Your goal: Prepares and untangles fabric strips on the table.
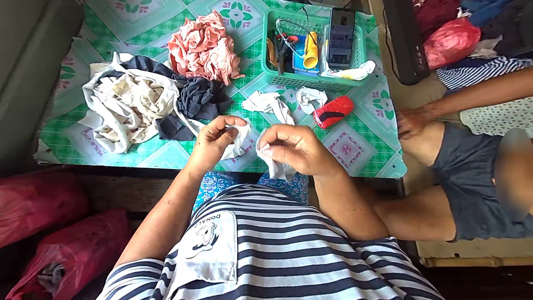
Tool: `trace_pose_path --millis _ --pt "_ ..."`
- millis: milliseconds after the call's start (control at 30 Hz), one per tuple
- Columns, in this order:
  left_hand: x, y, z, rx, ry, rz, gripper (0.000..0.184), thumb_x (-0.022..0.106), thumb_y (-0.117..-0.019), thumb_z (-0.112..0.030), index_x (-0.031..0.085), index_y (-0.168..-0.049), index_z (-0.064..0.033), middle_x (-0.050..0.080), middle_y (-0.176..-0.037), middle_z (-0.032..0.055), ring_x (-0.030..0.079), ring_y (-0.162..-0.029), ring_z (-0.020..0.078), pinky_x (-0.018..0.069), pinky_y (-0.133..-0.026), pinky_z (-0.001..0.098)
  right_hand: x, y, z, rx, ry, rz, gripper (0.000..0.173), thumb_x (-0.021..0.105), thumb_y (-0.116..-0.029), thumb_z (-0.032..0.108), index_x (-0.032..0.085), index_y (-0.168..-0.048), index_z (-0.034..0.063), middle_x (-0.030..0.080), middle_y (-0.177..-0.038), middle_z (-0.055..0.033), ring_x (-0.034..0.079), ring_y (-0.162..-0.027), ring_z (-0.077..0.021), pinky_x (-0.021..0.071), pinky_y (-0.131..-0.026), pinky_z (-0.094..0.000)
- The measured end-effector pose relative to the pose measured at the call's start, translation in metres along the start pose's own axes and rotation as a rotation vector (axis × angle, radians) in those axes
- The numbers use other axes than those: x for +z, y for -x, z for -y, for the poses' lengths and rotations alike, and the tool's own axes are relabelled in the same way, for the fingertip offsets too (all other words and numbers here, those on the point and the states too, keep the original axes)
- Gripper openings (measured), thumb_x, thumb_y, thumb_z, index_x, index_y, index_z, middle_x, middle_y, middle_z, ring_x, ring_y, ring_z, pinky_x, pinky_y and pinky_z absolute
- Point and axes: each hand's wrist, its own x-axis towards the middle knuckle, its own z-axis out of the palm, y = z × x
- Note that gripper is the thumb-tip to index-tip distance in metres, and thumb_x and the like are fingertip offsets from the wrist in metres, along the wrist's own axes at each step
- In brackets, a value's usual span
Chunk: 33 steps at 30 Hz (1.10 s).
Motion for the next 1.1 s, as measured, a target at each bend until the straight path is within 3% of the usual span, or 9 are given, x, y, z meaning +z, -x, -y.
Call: trace_pose_path --millis 67,133,267,333,400,567,700,933,1100 --pt "0.003 -0.002 -0.002 0.021 -0.008 0.012 0.024 0.051 -0.0994 -0.001 0.070 -0.113 -0.0088 0.069 -0.114 -0.0032 0.066 -0.089 0.0034 0.0578 -0.076 0.0222 0.003 -0.002 0.004 0.003 -0.088 0.095 0.009 0.061 -0.0936 -0.001 0.067 -0.096 -0.0066 0.066 -0.082 -0.0039 0.061 -0.069 -0.0011 0.0534 -0.062 -0.0167" --pt "0.005 -0.003 -0.003 0.066 0.029 0.037 0.026 0.050 -0.0985 0.000 0.071 -0.111 -0.0084 0.070 -0.116 -0.0026 0.068 -0.098 0.0059 0.0586 -0.085 0.0260 0.003 -0.004 0.000 0.024 -0.084 0.084 0.009 0.061 -0.0935 -0.002 0.068 -0.096 -0.0072 0.066 -0.080 -0.0036 0.060 -0.067 -0.0006 0.0529 -0.060 -0.0161" --pt "0.011 0.000 -0.010 0.111 0.040 0.062 0.027 0.048 -0.1020 -0.015 0.072 -0.112 -0.0112 0.072 -0.115 -0.0048 0.067 -0.105 0.0055 0.0560 -0.091 0.0280 0.001 -0.009 -0.016 0.098 0.173 -0.158 0.011 0.060 -0.0979 0.002 0.068 -0.100 -0.0056 0.068 -0.086 -0.0029 0.060 -0.069 0.0012 0.0526 -0.063 -0.0148" --pt "0.014 0.001 -0.012 0.150 0.077 0.054 0.023 0.058 -0.1038 -0.026 0.071 -0.116 -0.0115 0.073 -0.114 -0.0056 0.068 -0.103 0.0049 0.0566 -0.092 0.0273 0.002 -0.009 -0.019 0.099 0.235 -0.242 0.011 0.062 -0.0969 0.002 0.069 -0.101 -0.0051 0.068 -0.088 -0.0035 0.059 -0.070 0.0018 0.0521 -0.064 -0.0135" --pt "0.019 0.002 -0.014 0.192 0.091 0.024 0.021 0.068 -0.0984 -0.023 0.070 -0.115 -0.0102 0.072 -0.113 -0.0051 0.068 -0.101 0.0050 0.0579 -0.090 0.0255 0.005 -0.008 -0.019 0.081 0.241 -0.286 0.010 0.063 -0.0954 0.000 0.069 -0.101 -0.0060 0.067 -0.089 -0.0047 0.059 -0.070 0.0016 0.0518 -0.063 -0.0126" --pt "0.029 -0.001 -0.011 0.326 -0.033 -0.047 0.028 0.080 -0.0881 -0.013 0.066 -0.112 -0.0058 0.068 -0.114 -0.0020 0.066 -0.106 0.0061 0.0569 -0.094 0.0267 0.008 -0.008 -0.018 0.065 0.226 -0.333 0.008 0.064 -0.0946 -0.001 0.068 -0.100 -0.0058 0.067 -0.089 -0.0039 0.057 -0.070 0.0021 0.0501 -0.065 -0.0122" --pt "0.032 -0.001 -0.008 0.373 -0.144 -0.111 0.016 0.074 -0.0910 -0.003 0.066 -0.105 -0.0005 0.068 -0.108 0.0045 0.067 -0.099 0.0075 0.0574 -0.088 0.0245 0.011 -0.006 -0.012 0.075 0.308 -0.337 0.010 0.062 -0.0972 0.002 0.069 -0.100 -0.0055 0.066 -0.088 -0.0067 0.058 -0.068 0.0000 0.0502 -0.061 -0.0122" --pt "0.033 0.000 -0.012 0.398 -0.122 -0.103 0.010 0.070 -0.0939 -0.003 0.066 -0.103 -0.0030 0.068 -0.106 0.0021 0.067 -0.097 0.0054 0.0575 -0.085 0.0229 0.011 -0.006 -0.012 0.018 0.296 -0.388 0.008 0.065 -0.0930 -0.002 0.067 -0.100 -0.0060 0.058 -0.077 -0.0024 0.046 -0.061 0.0017 0.0402 -0.055 -0.0099" --pt "0.033 0.002 -0.014 0.407 -0.132 -0.100 0.010 0.071 -0.0936 -0.005 0.065 -0.101 -0.0045 0.068 -0.106 0.0018 0.066 -0.098 0.0053 0.0570 -0.086 0.0225 0.011 -0.007 -0.010 0.038 0.360 -0.382 0.008 0.064 -0.0944 0.001 0.068 -0.098 -0.0052 0.062 -0.081 -0.0046 0.050 -0.064 0.0011 0.0438 -0.058 -0.0105"
